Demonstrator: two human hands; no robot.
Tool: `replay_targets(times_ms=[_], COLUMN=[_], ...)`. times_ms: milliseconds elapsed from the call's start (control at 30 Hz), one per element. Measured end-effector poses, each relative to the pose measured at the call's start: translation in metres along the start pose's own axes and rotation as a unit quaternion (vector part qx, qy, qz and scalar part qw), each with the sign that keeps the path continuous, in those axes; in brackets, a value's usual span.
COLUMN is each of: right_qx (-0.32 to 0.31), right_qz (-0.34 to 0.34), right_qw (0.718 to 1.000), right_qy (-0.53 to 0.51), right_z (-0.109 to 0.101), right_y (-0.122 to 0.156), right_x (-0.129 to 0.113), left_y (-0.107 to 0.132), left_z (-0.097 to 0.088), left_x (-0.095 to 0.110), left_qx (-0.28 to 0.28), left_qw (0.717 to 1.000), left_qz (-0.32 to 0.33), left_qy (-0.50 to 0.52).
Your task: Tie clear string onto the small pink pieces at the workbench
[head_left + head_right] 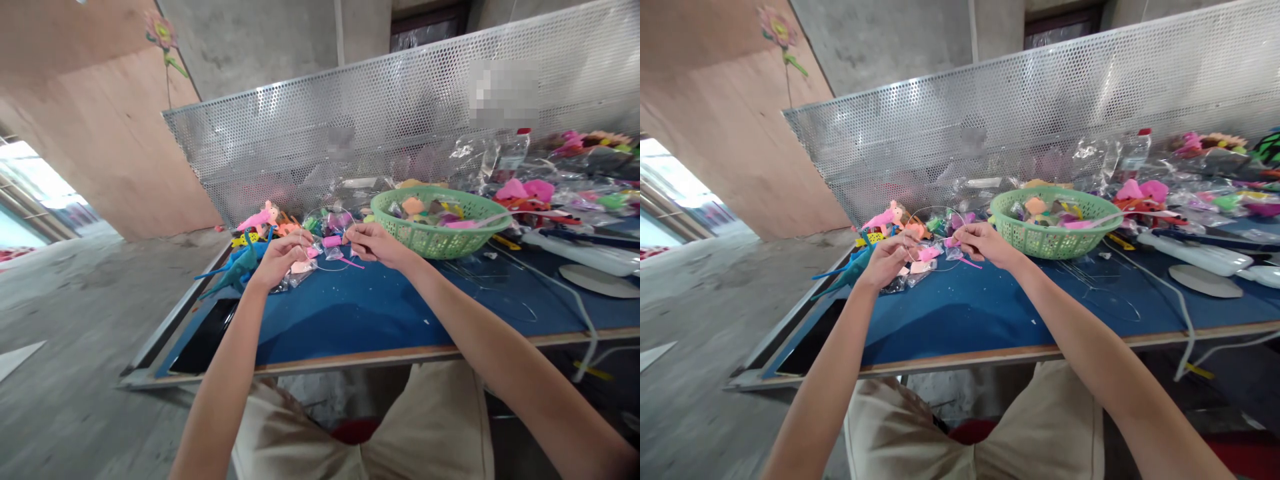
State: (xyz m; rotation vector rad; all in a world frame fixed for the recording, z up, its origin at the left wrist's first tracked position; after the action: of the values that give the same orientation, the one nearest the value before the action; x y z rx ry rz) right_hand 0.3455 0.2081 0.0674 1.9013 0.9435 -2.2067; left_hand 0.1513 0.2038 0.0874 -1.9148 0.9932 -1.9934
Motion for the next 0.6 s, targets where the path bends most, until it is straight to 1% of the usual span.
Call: replay_targets(times_ms=[67, 167, 300, 433, 500, 600], right_qx=[0.014, 0.059, 0.127, 0.151, 0.160, 0.168], right_qz=[-0.023, -0.081, -0.159, -0.220, -0.237, -0.241], right_qw=[0.999, 0.988, 0.949, 0.904, 0.885, 0.867], right_qy=[0.036, 0.117, 0.239, 0.334, 0.367, 0.402], right_z=[-0.002, -0.007, -0.013, -0.013, -0.014, -0.014], right_y=[0.000, 0.001, 0.006, 0.011, 0.013, 0.014], right_x=[-0.003, -0.011, -0.024, -0.032, -0.035, -0.036], left_y=[-0.001, -0.003, -0.004, -0.004, -0.004, -0.003], left_z=[-0.002, -0.009, -0.016, -0.017, -0.017, -0.016], left_x=[0.002, 0.007, 0.018, 0.026, 0.029, 0.033], left_qx=[0.007, 0.033, 0.061, 0.068, 0.081, 0.108], left_qw=[1.000, 0.995, 0.984, 0.974, 0.967, 0.948], left_qz=[0.018, 0.052, 0.097, 0.105, 0.113, 0.136], left_qy=[-0.021, -0.080, -0.138, -0.187, -0.214, -0.266])
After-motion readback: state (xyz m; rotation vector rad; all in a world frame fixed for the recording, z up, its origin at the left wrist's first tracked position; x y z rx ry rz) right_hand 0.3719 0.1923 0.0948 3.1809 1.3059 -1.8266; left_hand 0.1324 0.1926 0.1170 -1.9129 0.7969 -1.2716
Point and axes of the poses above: each hand's wrist, its own y-axis away from the middle knuckle, its own z-axis out of the palm, x = y × z, the point moved 8 cm from there along -y, towards the middle knuckle, and after that the axes turned 6 degrees about x, right-handed, at the moved point
